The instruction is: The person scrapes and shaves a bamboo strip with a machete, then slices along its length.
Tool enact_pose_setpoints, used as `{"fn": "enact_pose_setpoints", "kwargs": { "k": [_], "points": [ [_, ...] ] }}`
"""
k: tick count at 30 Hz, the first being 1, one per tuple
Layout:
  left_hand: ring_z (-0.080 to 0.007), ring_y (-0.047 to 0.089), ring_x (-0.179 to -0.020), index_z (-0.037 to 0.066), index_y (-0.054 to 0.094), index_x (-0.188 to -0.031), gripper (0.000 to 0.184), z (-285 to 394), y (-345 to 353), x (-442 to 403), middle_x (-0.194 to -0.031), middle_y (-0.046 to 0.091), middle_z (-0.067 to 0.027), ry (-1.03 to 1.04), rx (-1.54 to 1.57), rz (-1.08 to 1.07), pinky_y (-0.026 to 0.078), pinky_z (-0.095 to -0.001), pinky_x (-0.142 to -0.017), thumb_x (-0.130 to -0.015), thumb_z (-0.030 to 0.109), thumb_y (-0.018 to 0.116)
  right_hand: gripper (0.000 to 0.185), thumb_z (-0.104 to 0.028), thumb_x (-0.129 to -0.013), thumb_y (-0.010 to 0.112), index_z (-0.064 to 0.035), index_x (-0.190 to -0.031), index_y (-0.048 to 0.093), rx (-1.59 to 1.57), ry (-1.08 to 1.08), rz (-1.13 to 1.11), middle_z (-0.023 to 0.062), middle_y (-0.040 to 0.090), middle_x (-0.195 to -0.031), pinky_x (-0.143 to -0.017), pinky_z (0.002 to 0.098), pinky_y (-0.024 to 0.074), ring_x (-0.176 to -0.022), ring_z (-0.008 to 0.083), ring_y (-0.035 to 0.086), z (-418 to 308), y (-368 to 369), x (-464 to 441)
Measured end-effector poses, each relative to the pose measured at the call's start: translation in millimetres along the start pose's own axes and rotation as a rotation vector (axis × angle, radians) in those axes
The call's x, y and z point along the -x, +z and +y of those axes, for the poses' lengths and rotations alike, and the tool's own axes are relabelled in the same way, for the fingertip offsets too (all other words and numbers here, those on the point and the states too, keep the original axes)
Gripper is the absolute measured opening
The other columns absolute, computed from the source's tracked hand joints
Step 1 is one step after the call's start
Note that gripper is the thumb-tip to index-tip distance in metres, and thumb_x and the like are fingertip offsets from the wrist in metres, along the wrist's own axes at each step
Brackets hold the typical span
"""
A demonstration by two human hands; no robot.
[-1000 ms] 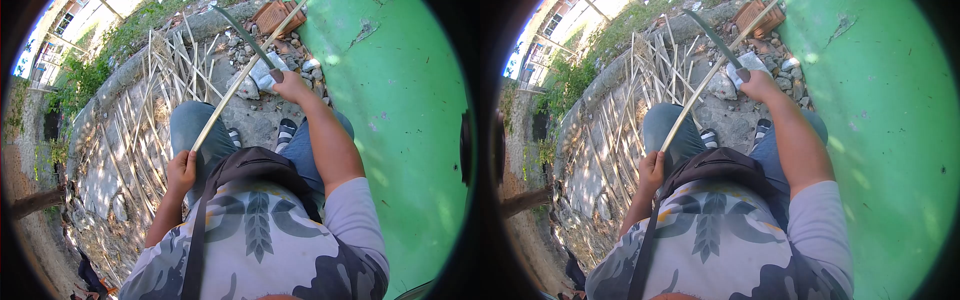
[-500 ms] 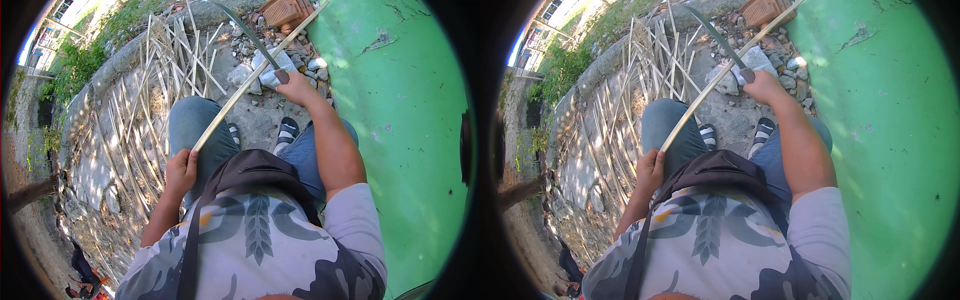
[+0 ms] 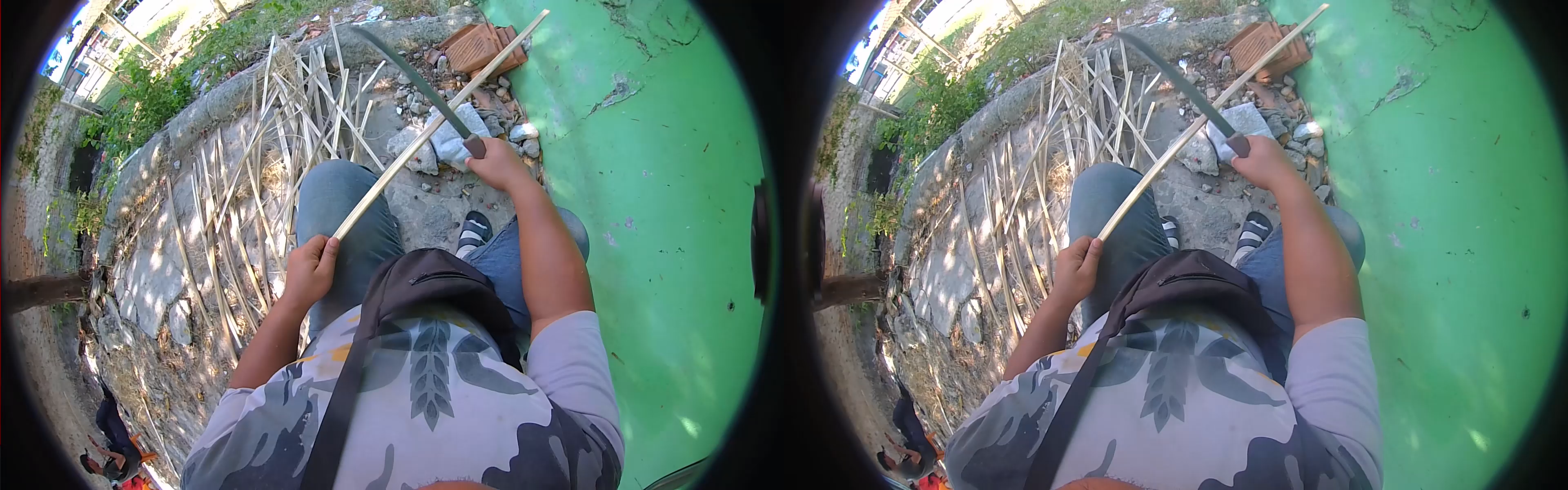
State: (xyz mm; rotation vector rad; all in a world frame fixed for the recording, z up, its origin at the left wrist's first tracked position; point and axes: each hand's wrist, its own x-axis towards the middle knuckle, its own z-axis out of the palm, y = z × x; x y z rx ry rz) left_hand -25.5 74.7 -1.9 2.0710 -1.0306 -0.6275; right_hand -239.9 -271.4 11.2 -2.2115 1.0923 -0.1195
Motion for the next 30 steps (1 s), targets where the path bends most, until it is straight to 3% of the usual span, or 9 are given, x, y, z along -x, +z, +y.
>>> {"fn": "enact_pose_setpoints", "kwargs": {
  "k": [5, 10, 13, 16, 19, 20, 23, 26, 30],
  "points": [
    [-0.0242, 0.052, -0.054, -0.001, 0.061, -0.084, 0.042, 4.6, -3.4, -0.6, -0.061, 0.056, -0.0143, -0.012, -0.044, -0.024, 0.042, -0.0399, -0.055, -0.105, 0.035, 0.057, 0.034, -0.025, -0.08, 0.072, -0.002, -0.104, 0.072, -0.087, -0.053, 0.077, 0.023, 0.073, -0.095, -0.082, 0.0451, 0.0544, -0.091, 0.0387, 0.071, 10.1, 5.0, 10.4],
    [-0.0288, 0.051, -0.054, -0.001, 0.061, -0.082, 0.043, 7.1, -0.1, -3.1, -0.061, 0.055, -0.017, 0.015, -0.076, -0.013, 0.042, -0.0414, -0.055, -0.105, 0.036, 0.058, 0.028, -0.03, -0.079, 0.075, -0.0094, -0.099, 0.073, 0.288, -0.294, -0.213, 0.0181, 0.074, -0.095, -0.081, 0.0461, 0.0545, -0.092, 0.0374, 0.071, -29.8, 15.1, 39.1],
    [-0.0293, 0.051, -0.053, -0.001, 0.06, -0.081, 0.043, 7.0, -1.3, -1.3, -0.061, 0.055, -0.0174, 0.037, -0.083, 0.0, 0.041, -0.0415, -0.054, -0.105, 0.035, 0.057, 0.025, -0.032, -0.08, 0.076, -0.0136, -0.097, 0.074, 0.364, -0.319, -0.198, 0.0163, 0.074, -0.096, -0.081, 0.046, 0.0546, -0.092, 0.0374, 0.07, -28.4, 9.5, 37.5],
    [-0.0273, 0.05, -0.052, -0.001, 0.059, -0.08, 0.043, -2.5, 2.8, 1.9, -0.06, 0.053, -0.0169, 0.067, -0.038, 0.034, 0.041, -0.0411, -0.053, -0.105, 0.034, 0.058, 0.028, -0.033, -0.08, 0.076, -0.0103, -0.097, 0.074, 0.091, -0.258, -0.098, 0.0154, 0.074, -0.092, -0.078, 0.044, 0.0542, -0.086, 0.0335, 0.071, 10.3, 10.5, 11.0],
    [-0.0249, 0.048, -0.051, -0.001, 0.058, -0.079, 0.043, 1.2, 4.9, 1.9, -0.059, 0.052, -0.0161, 0.093, -0.008, 0.058, 0.04, -0.0406, -0.053, -0.105, 0.033, 0.058, 0.034, -0.033, -0.08, 0.078, -0.0044, -0.098, 0.073, -0.246, 0.0, 0.005, 0.0134, 0.073, -0.088, -0.076, 0.0411, 0.053, -0.081, 0.0283, 0.07, 33.6, -2.4, -4.9],
    [-0.0242, 0.048, -0.051, -0.001, 0.058, -0.079, 0.043, 2.3, 4.9, 1.6, -0.059, 0.052, -0.0159, 0.103, -0.022, 0.057, 0.04, -0.0405, -0.052, -0.105, 0.033, 0.058, 0.033, -0.03, -0.082, 0.079, -0.0005, -0.089, 0.066, -0.334, 0.076, 0.045, 0.005, 0.065, -0.075, -0.071, 0.0391, 0.0533, -0.07, 0.0198, 0.064, 38.1, -3.5, -7.2],
    [-0.023, 0.047, -0.051, -0.001, 0.058, -0.079, 0.042, 2.4, 4.2, -0.3, -0.059, 0.052, -0.015, 0.085, -0.032, 0.041, 0.04, -0.0399, -0.052, -0.105, 0.032, 0.058, 0.031, -0.028, -0.081, 0.078, -0.0004, -0.092, 0.068, -0.324, 0.101, 0.02, 0.0088, 0.069, -0.079, -0.073, 0.039, 0.0532, -0.074, 0.0219, 0.066, 40.3, -4.9, -3.4],
    [-0.0223, 0.047, -0.051, -0.001, 0.059, -0.079, 0.041, 9.8, 6.6, -4.5, -0.058, 0.053, -0.0142, 0.059, -0.055, 0.03, 0.04, -0.0394, -0.052, -0.105, 0.031, 0.058, 0.035, -0.029, -0.077, 0.077, -0.0053, -0.102, 0.073, -0.119, -0.085, -0.14, 0.0165, 0.074, -0.094, -0.081, 0.0422, 0.0541, -0.088, 0.0315, 0.071, 29.8, 1.0, 4.7],
    [-0.0216, 0.048, -0.052, -0.001, 0.06, -0.08, 0.04, 10.1, 3.8, -7.4, -0.058, 0.053, -0.0129, 0.038, -0.114, -0.006, 0.04, -0.0388, -0.053, -0.104, 0.031, 0.058, 0.034, -0.031, -0.075, 0.075, -0.0101, -0.101, 0.074, 0.237, -0.268, -0.287, 0.0165, 0.074, -0.102, -0.085, 0.0453, 0.0552, -0.098, 0.0363, 0.07, -4.5, 9.5, 19.1]
  ]
}}
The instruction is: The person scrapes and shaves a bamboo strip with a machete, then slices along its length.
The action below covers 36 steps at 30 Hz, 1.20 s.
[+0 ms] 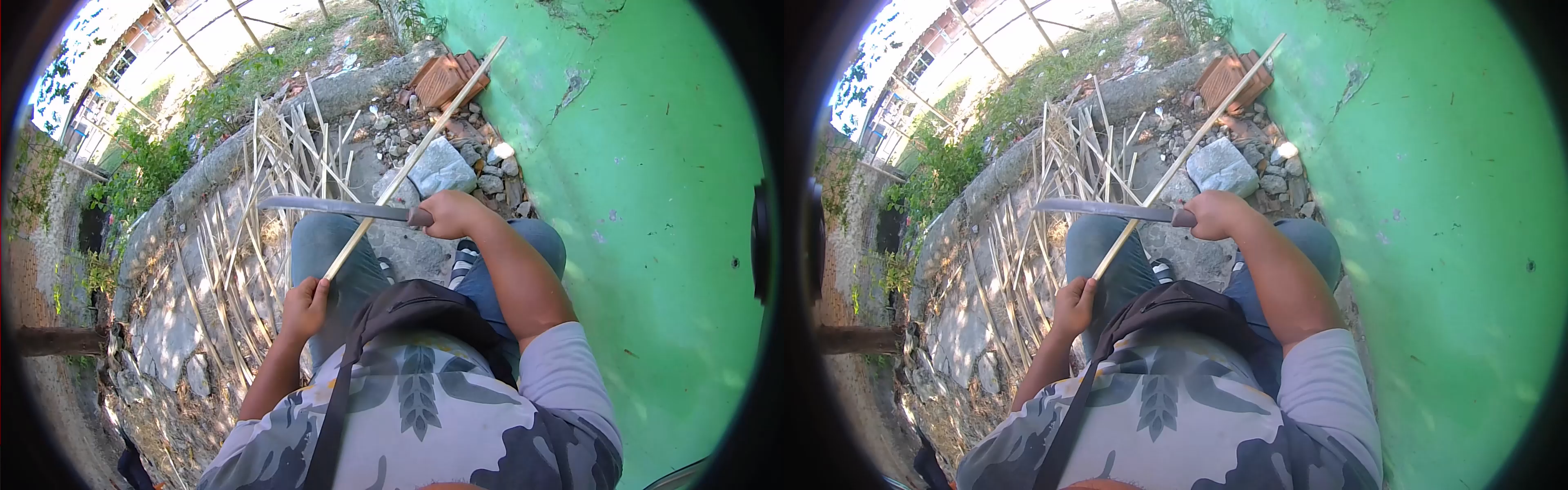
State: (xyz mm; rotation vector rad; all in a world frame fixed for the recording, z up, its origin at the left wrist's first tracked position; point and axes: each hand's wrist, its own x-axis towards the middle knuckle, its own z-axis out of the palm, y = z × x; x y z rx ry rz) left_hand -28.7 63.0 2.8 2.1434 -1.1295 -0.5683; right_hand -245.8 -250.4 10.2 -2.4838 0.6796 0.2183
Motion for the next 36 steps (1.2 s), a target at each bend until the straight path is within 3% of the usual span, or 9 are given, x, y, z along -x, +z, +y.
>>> {"fn": "enact_pose_setpoints", "kwargs": {
  "k": [3, 6, 9, 16, 20, 25, 28, 33, 36],
  "points": [
    [-0.0118, 0.045, -0.058, 0.0, 0.057, -0.077, 0.042, 0.3, -3.4, 1.7, -0.059, 0.05, -0.0059, 0.0, 0.036, -0.029, 0.038, -0.0349, -0.054, -0.106, 0.031, 0.057, 0.033, -0.028, -0.076, 0.075, -0.009, -0.103, 0.073, -0.077, -0.039, 0.042, 0.0162, 0.074, -0.098, -0.084, 0.0432, 0.055, -0.095, 0.0331, 0.071, 11.7, -7.3, -2.0],
    [-0.0192, 0.051, -0.053, -0.001, 0.06, -0.079, 0.04, -0.7, 0.5, 3.0, -0.059, 0.055, -0.0132, 0.036, 0.027, 0.054, 0.041, -0.0376, -0.052, -0.104, 0.03, 0.059, 0.036, -0.028, -0.079, 0.078, -0.006, -0.106, 0.073, -0.395, 0.163, 0.067, 0.0128, 0.074, -0.089, -0.075, 0.0396, 0.0533, -0.081, 0.0254, 0.069, 41.6, -12.0, -15.6],
    [-0.012, 0.045, -0.058, 0.0, 0.058, -0.078, 0.04, 17.3, -4.8, 5.1, -0.059, 0.049, -0.0076, 0.003, 0.045, 0.035, 0.039, -0.0354, -0.054, -0.106, 0.03, 0.056, 0.034, -0.028, -0.079, 0.078, -0.0046, -0.103, 0.073, -0.574, 0.322, 0.229, 0.0108, 0.074, -0.088, -0.072, 0.0378, 0.0519, -0.077, 0.0206, 0.066, 55.7, -5.5, -22.0],
    [-0.0137, 0.044, -0.057, -0.001, 0.058, -0.078, 0.041, -1.0, -2.5, 0.5, -0.058, 0.048, -0.0088, 0.0, 0.046, -0.02, 0.038, -0.0376, -0.053, -0.105, 0.03, 0.058, 0.029, -0.027, -0.075, 0.074, -0.0124, -0.101, 0.074, -0.096, 0.111, 0.065, 0.0143, 0.075, -0.1, -0.084, 0.0443, 0.055, -0.093, 0.0331, 0.072, 20.0, 2.0, -3.8],
    [-0.0239, 0.049, -0.05, -0.002, 0.059, -0.077, 0.038, -1.1, -3.4, 1.5, -0.058, 0.053, -0.0175, 0.049, -0.018, 0.014, 0.041, -0.0403, -0.052, -0.102, 0.028, 0.06, 0.03, -0.031, -0.076, 0.075, -0.0167, -0.103, 0.075, 0.123, 0.049, 0.029, 0.0121, 0.075, -0.099, -0.084, 0.0442, 0.0555, -0.094, 0.0333, 0.072, 0.7, -1.9, 0.9],
    [-0.0282, 0.054, -0.052, -0.002, 0.06, -0.078, 0.039, -0.4, -1.8, 6.5, -0.06, 0.055, -0.0191, 0.049, 0.107, 0.062, 0.042, -0.042, -0.054, -0.102, 0.029, 0.06, 0.031, -0.03, -0.078, 0.075, -0.0117, -0.103, 0.074, -0.245, 0.172, 0.187, 0.0138, 0.075, -0.095, -0.082, 0.0428, 0.0549, -0.091, 0.0319, 0.072, 35.0, -2.1, -12.3],
    [-0.0153, 0.046, -0.058, -0.002, 0.058, -0.08, 0.041, -4.0, -1.6, 6.2, -0.06, 0.052, -0.011, 0.048, 0.095, 0.047, 0.04, -0.0378, -0.055, -0.104, 0.031, 0.059, 0.031, -0.028, -0.079, 0.074, -0.0075, -0.102, 0.073, -0.411, 0.298, 0.33, 0.0158, 0.075, -0.094, -0.081, 0.0419, 0.0545, -0.089, 0.0322, 0.072, 45.4, -9.2, -11.4],
    [-0.0161, 0.047, -0.058, -0.002, 0.06, -0.08, 0.041, 8.5, -5.7, 5.6, -0.06, 0.052, -0.0115, -0.013, 0.062, 0.007, 0.041, -0.0388, -0.055, -0.104, 0.032, 0.059, 0.03, -0.026, -0.078, 0.073, -0.0067, -0.101, 0.073, -0.255, 0.2, 0.173, 0.0181, 0.075, -0.097, -0.082, 0.043, 0.0549, -0.091, 0.034, 0.072, 24.7, -13.8, 5.4],
    [-0.0173, 0.047, -0.057, -0.002, 0.06, -0.081, 0.041, 9.9, -4.4, 3.5, -0.06, 0.053, -0.0125, -0.003, 0.014, 0.0, 0.041, -0.0395, -0.055, -0.103, 0.032, 0.06, 0.027, -0.028, -0.078, 0.074, -0.0158, -0.102, 0.075, 0.003, 0.049, 0.109, 0.0145, 0.075, -0.101, -0.084, 0.0445, 0.0556, -0.094, 0.0344, 0.071, 8.3, 4.9, 2.7]
  ]
}}
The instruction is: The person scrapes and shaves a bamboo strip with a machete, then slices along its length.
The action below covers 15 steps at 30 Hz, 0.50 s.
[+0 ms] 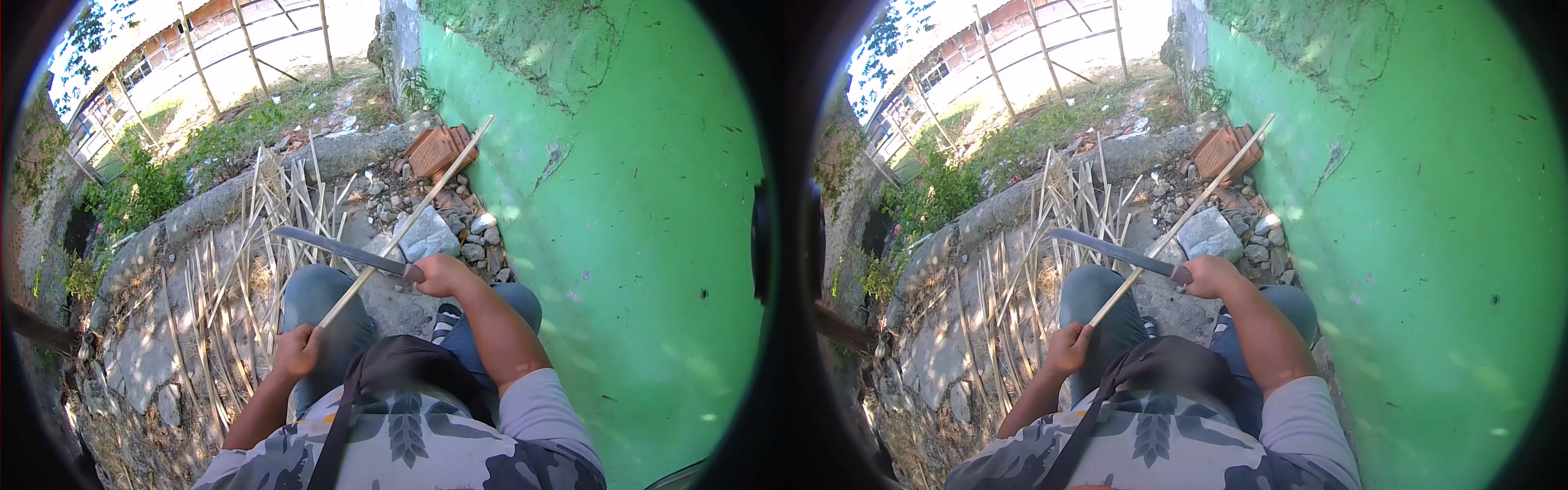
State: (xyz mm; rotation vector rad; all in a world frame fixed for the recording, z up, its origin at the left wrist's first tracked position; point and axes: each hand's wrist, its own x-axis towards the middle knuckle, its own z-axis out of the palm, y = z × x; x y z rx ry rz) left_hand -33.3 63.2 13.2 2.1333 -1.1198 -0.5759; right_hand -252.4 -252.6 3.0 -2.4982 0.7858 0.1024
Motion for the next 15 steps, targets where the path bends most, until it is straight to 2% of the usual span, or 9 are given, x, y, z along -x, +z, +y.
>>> {"fn": "enact_pose_setpoints", "kwargs": {
  "k": [1, 2, 4, 7, 11, 13, 14, 15],
  "points": [
    [-0.0178, 0.048, -0.057, -0.002, 0.06, -0.081, 0.04, -0.6, 0.1, 0.6, -0.06, 0.053, -0.0129, 0.014, -0.022, 0.004, 0.041, -0.0397, -0.055, -0.103, 0.032, 0.06, 0.027, -0.028, -0.078, 0.074, -0.0176, -0.102, 0.075, 0.05, -0.034, -0.051, 0.014, 0.075, -0.102, -0.085, 0.0448, 0.0557, -0.094, 0.0345, 0.071, -12.4, -1.3, 2.9],
    [-0.0239, 0.052, -0.057, -0.002, 0.062, -0.082, 0.039, 0.0, -0.7, 0.9, -0.062, 0.056, -0.016, 0.014, -0.026, 0.003, 0.043, -0.0411, -0.056, -0.102, 0.032, 0.06, 0.027, -0.028, -0.078, 0.075, -0.0216, -0.104, 0.075, 0.164, -0.032, -0.061, 0.0129, 0.075, -0.101, -0.084, 0.0447, 0.0561, -0.094, 0.034, 0.071, -23.2, -5.5, 5.2],
    [-0.0361, 0.062, -0.058, -0.002, 0.065, -0.084, 0.037, 1.6, -3.1, 2.7, -0.066, 0.061, -0.0222, 0.013, -0.034, 0.006, 0.047, -0.044, -0.057, -0.101, 0.031, 0.061, 0.027, -0.028, -0.078, 0.074, -0.0201, -0.104, 0.075, 0.064, -0.02, -0.076, 0.0138, 0.075, -0.101, -0.084, 0.0449, 0.0557, -0.094, 0.0342, 0.072, -16.8, -10.5, 1.8],
    [-0.0206, 0.05, -0.056, -0.002, 0.06, -0.08, 0.04, -12.0, 2.0, 3.8, -0.061, 0.054, -0.0151, 0.04, 0.003, 0.036, 0.041, -0.0404, -0.055, -0.103, 0.031, 0.06, 0.028, -0.027, -0.078, 0.073, -0.0147, -0.104, 0.075, -0.168, 0.109, 0.021, 0.0157, 0.075, -0.102, -0.083, 0.0448, 0.0552, -0.095, 0.0346, 0.072, 15.8, -5.7, -13.1],
    [-0.0262, 0.056, -0.057, -0.002, 0.064, -0.084, 0.038, -11.9, 1.2, -0.3, -0.064, 0.058, -0.0178, 0.044, -0.055, 0.035, 0.044, -0.0417, -0.057, -0.102, 0.032, 0.061, 0.032, -0.025, -0.078, 0.071, -0.0044, -0.101, 0.074, -0.346, 0.319, 0.107, 0.02, 0.074, -0.104, -0.084, 0.0451, 0.0543, -0.098, 0.0365, 0.071, 35.7, -10.5, -19.1],
    [-0.0294, 0.06, -0.059, -0.002, 0.066, -0.086, 0.037, -6.1, -2.5, -1.6, -0.066, 0.061, -0.019, 0.056, -0.089, 0.011, 0.045, -0.0423, -0.058, -0.101, 0.032, 0.062, 0.033, -0.024, -0.078, 0.068, -0.0037, -0.104, 0.074, -0.154, 0.257, 0.079, 0.0207, 0.074, -0.106, -0.086, 0.0458, 0.0546, -0.1, 0.038, 0.07, 34.0, -8.4, -18.6],
    [-0.0443, 0.066, -0.071, 0.0, 0.065, -0.085, 0.041, -3.0, -3.9, -1.8, -0.072, 0.064, -0.0252, 0.018, -0.101, -0.017, 0.05, -0.0508, -0.065, -0.101, 0.037, 0.058, 0.033, -0.023, -0.078, 0.068, -0.0047, -0.105, 0.074, -0.1, 0.209, 0.04, 0.0203, 0.074, -0.106, -0.087, 0.0461, 0.0546, -0.101, 0.0382, 0.07, 33.2, -3.3, -18.7],
    [-0.0397, 0.064, -0.067, -0.001, 0.065, -0.086, 0.04, 1.5, -5.4, -3.1, -0.07, 0.063, -0.0233, 0.019, -0.118, -0.02, 0.048, -0.0481, -0.063, -0.101, 0.036, 0.06, 0.033, -0.023, -0.078, 0.067, -0.0057, -0.106, 0.074, -0.049, 0.163, -0.006, 0.02, 0.074, -0.107, -0.088, 0.0464, 0.0547, -0.101, 0.0384, 0.07, 27.8, 2.0, -15.8]
  ]
}}
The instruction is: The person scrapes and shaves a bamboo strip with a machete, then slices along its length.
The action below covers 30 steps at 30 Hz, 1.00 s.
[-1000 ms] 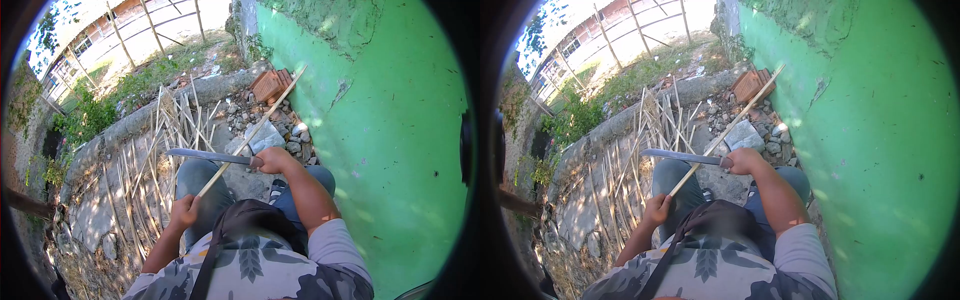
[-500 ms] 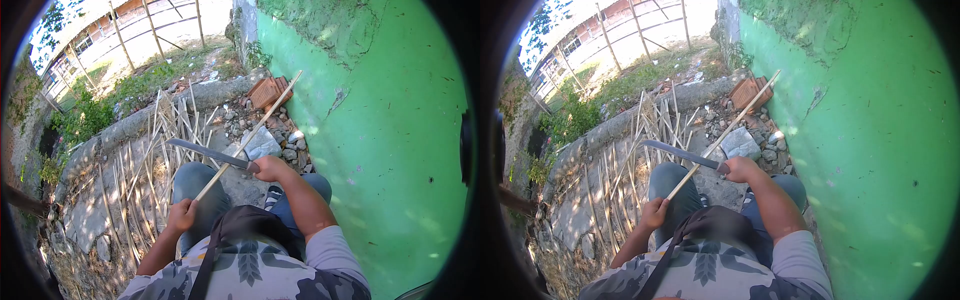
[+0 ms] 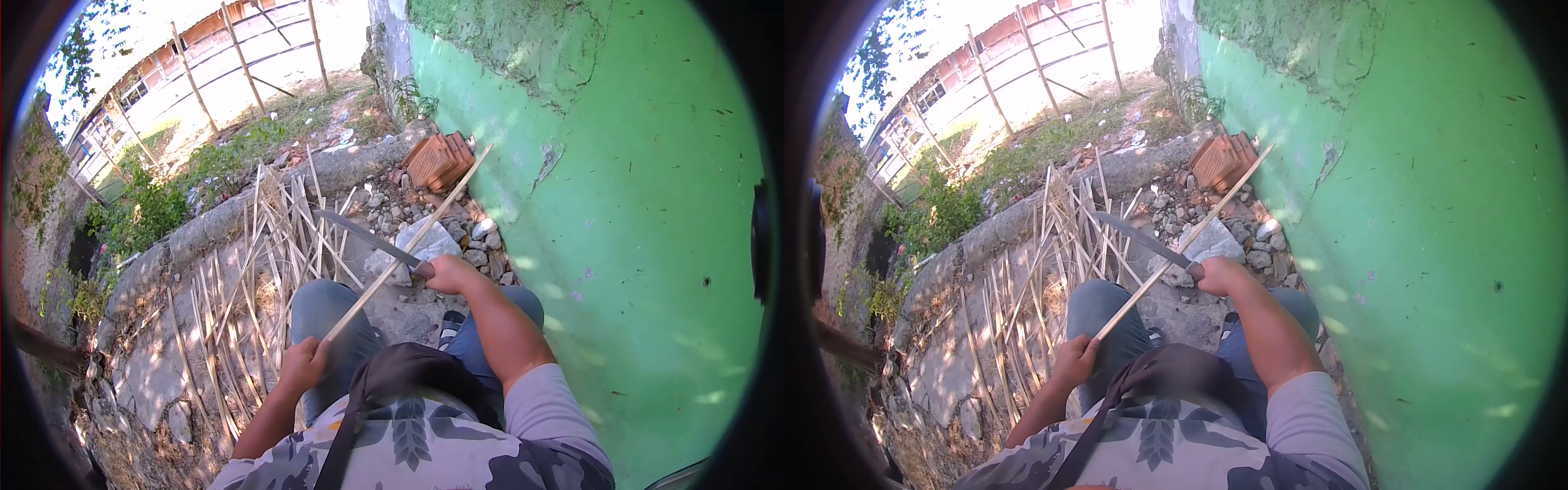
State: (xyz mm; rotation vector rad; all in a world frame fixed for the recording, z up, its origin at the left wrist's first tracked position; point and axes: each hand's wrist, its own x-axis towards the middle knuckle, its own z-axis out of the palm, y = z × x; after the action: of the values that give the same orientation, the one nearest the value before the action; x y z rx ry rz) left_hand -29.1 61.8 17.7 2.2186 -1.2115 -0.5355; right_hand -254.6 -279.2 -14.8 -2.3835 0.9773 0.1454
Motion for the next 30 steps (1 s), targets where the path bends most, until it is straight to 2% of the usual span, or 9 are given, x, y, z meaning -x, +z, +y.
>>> {"fn": "enact_pose_setpoints", "kwargs": {
  "k": [2, 5, 8, 9, 13, 17, 22, 26, 30],
  "points": [
    [-0.0305, 0.06, -0.059, -0.002, 0.065, -0.086, 0.039, 4.1, 0.1, 1.0, -0.066, 0.061, -0.0194, -0.013, -0.029, -0.015, 0.045, -0.0427, -0.058, -0.101, 0.034, 0.062, 0.033, -0.022, -0.078, 0.066, -0.0131, -0.109, 0.074, 0.092, -0.063, -0.058, 0.017, 0.074, -0.108, -0.089, 0.0455, 0.0552, -0.101, 0.0361, 0.07, -23.3, 1.3, 15.6],
    [-0.0287, 0.055, -0.056, -0.002, 0.06, -0.081, 0.041, 2.3, -0.5, 0.1, -0.063, 0.057, -0.0182, -0.032, 0.006, -0.049, 0.043, -0.0428, -0.056, -0.102, 0.033, 0.061, 0.03, -0.022, -0.079, 0.069, -0.0198, -0.108, 0.075, 0.268, -0.155, -0.076, 0.0133, 0.074, -0.106, -0.087, 0.0443, 0.0558, -0.1, 0.033, 0.071, -47.0, -2.1, 24.5],
    [-0.0228, 0.048, -0.054, -0.002, 0.055, -0.077, 0.044, -3.7, 0.8, 1.5, -0.059, 0.051, -0.0155, 0.008, 0.06, -0.02, 0.04, -0.0414, -0.054, -0.103, 0.033, 0.06, 0.029, -0.025, -0.079, 0.071, -0.0197, -0.107, 0.075, 0.091, -0.173, -0.08, 0.0119, 0.075, -0.104, -0.086, 0.044, 0.0559, -0.1, 0.0335, 0.071, -29.5, -0.6, 10.1],
    [-0.0221, 0.049, -0.054, -0.002, 0.056, -0.077, 0.042, -6.0, 2.0, 2.5, -0.059, 0.052, -0.0156, -0.004, 0.077, -0.007, 0.041, -0.0407, -0.054, -0.102, 0.032, 0.061, 0.03, -0.027, -0.078, 0.072, -0.0151, -0.105, 0.075, -0.06, -0.103, -0.075, 0.0155, 0.075, -0.102, -0.086, 0.0446, 0.0555, -0.1, 0.0356, 0.071, -19.7, -0.3, 3.2],
    [-0.0188, 0.049, -0.053, -0.002, 0.059, -0.079, 0.04, -3.6, 3.5, 2.7, -0.059, 0.054, -0.0148, -0.006, 0.155, 0.016, 0.043, -0.0387, -0.054, -0.101, 0.031, 0.061, 0.034, -0.027, -0.077, 0.069, -0.0054, -0.104, 0.073, -0.234, 0.109, 0.128, 0.0232, 0.073, -0.1, -0.087, 0.0465, 0.0543, -0.101, 0.0388, 0.069, -0.7, -11.1, -9.4],
    [-0.0103, 0.042, -0.058, -0.002, 0.058, -0.076, 0.039, -4.0, 2.8, 1.3, -0.057, 0.048, -0.0051, -0.002, 0.188, -0.011, 0.036, -0.0358, -0.052, -0.103, 0.027, 0.061, 0.031, -0.026, -0.078, 0.069, -0.0101, -0.104, 0.074, -0.115, 0.046, 0.095, 0.0197, 0.074, -0.103, -0.086, 0.0465, 0.0546, -0.101, 0.0385, 0.069, -2.2, -9.3, 3.2],
    [-0.01, 0.043, -0.059, -0.002, 0.058, -0.076, 0.04, -1.5, 4.2, -1.0, -0.058, 0.047, -0.0039, -0.032, 0.17, -0.023, 0.036, -0.0347, -0.052, -0.103, 0.028, 0.061, 0.026, -0.026, -0.078, 0.07, -0.0173, -0.102, 0.075, 0.093, -0.165, -0.013, 0.0135, 0.074, -0.101, -0.087, 0.0464, 0.0554, -0.099, 0.0352, 0.07, -40.9, -6.5, 28.2],
    [-0.0099, 0.042, -0.059, -0.002, 0.057, -0.075, 0.041, -14.1, 4.9, 0.7, -0.059, 0.048, -0.0024, 0.005, 0.179, -0.017, 0.036, -0.0341, -0.052, -0.103, 0.028, 0.06, 0.025, -0.029, -0.079, 0.072, -0.015, -0.1, 0.075, 0.162, -0.205, -0.028, 0.013, 0.075, -0.1, -0.086, 0.0461, 0.0557, -0.098, 0.0349, 0.071, -40.8, -19.3, 22.9],
    [-0.0129, 0.048, -0.057, -0.002, 0.06, -0.077, 0.04, -16.4, 12.0, 3.1, -0.059, 0.053, -0.0092, -0.011, 0.259, 0.057, 0.041, -0.0353, -0.053, -0.102, 0.029, 0.06, 0.03, -0.028, -0.078, 0.072, -0.0114, -0.103, 0.074, -0.204, 0.046, 0.179, 0.0167, 0.074, -0.101, -0.085, 0.0461, 0.055, -0.098, 0.0374, 0.07, 2.1, -20.6, -3.3]
  ]
}}
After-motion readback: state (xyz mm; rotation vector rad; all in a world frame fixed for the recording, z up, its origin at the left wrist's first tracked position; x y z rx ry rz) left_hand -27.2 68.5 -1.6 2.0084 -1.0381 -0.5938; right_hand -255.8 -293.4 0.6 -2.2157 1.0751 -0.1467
